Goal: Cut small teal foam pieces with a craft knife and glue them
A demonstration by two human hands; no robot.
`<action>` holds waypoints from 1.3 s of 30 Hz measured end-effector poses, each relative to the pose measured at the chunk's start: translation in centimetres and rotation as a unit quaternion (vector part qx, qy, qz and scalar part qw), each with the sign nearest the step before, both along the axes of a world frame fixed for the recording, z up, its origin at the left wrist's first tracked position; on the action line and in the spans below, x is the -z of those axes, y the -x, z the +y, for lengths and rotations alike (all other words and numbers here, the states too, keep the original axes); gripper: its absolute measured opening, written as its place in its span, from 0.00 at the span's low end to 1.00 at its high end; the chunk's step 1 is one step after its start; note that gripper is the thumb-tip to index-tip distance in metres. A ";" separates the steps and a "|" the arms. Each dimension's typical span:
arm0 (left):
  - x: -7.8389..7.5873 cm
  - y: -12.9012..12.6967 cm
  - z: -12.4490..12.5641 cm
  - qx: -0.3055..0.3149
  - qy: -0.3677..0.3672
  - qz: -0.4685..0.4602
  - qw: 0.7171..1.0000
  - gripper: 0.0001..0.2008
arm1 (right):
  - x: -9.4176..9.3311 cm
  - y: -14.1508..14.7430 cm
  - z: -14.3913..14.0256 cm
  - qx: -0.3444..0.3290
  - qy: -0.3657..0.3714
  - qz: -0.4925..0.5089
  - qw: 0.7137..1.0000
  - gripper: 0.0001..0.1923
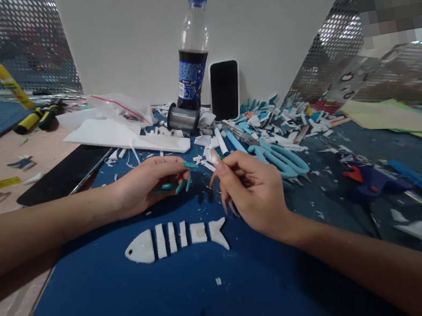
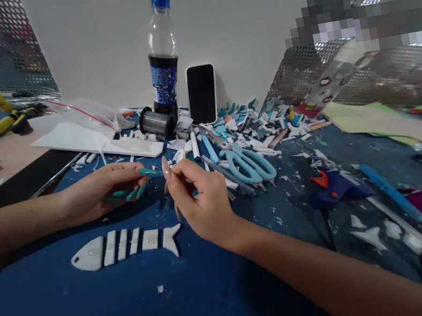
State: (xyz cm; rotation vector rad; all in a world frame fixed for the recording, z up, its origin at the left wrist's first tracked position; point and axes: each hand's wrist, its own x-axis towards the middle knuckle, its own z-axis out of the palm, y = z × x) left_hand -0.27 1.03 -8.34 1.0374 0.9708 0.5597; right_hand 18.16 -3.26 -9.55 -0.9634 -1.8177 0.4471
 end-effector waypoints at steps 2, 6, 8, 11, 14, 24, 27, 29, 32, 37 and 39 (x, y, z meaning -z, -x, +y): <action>0.0 0.0 0.0 0.000 0.000 -0.001 1.000 0.10 | 0.0 0.0 0.0 -0.001 0.004 0.002 1.000 0.12; 0.1 0.0 0.1 0.000 0.000 -0.003 1.000 0.10 | -0.2 0.1 0.0 0.001 0.007 0.005 1.000 0.13; 0.2 0.0 0.1 0.002 0.000 -0.004 1.000 0.11 | -0.2 0.1 -0.1 0.000 0.005 0.003 1.000 0.13; 0.2 0.1 0.1 0.004 0.001 -0.007 1.000 0.11 | -0.1 0.1 -0.1 0.000 0.007 0.004 1.000 0.13; 0.2 0.1 0.0 -0.001 0.003 -0.007 1.000 0.11 | 0.0 0.1 -0.1 0.001 0.010 0.006 1.000 0.12; 0.0 -0.1 -0.1 -0.006 0.007 -0.001 1.000 0.10 | -0.2 0.1 -0.1 -0.001 0.005 0.003 1.000 0.13; 0.0 -0.1 0.0 0.000 0.005 -0.004 1.000 0.10 | -0.1 0.1 -0.1 -0.005 0.011 0.004 1.000 0.13; 0.0 -0.1 0.0 0.001 0.004 -0.003 1.000 0.11 | -0.1 0.0 -0.1 -0.008 0.011 0.005 1.000 0.13; -0.1 -0.1 0.0 0.000 0.002 -0.002 1.000 0.11 | -0.1 0.0 0.0 -0.008 0.005 0.005 1.000 0.13; -0.2 -0.1 -0.1 0.000 -0.001 -0.003 1.000 0.11 | -0.1 0.0 -0.1 0.000 0.010 0.001 1.000 0.13; -0.2 -0.1 -0.1 0.001 0.000 0.000 1.000 0.11 | -0.1 0.0 -0.1 -0.002 0.010 0.004 1.000 0.13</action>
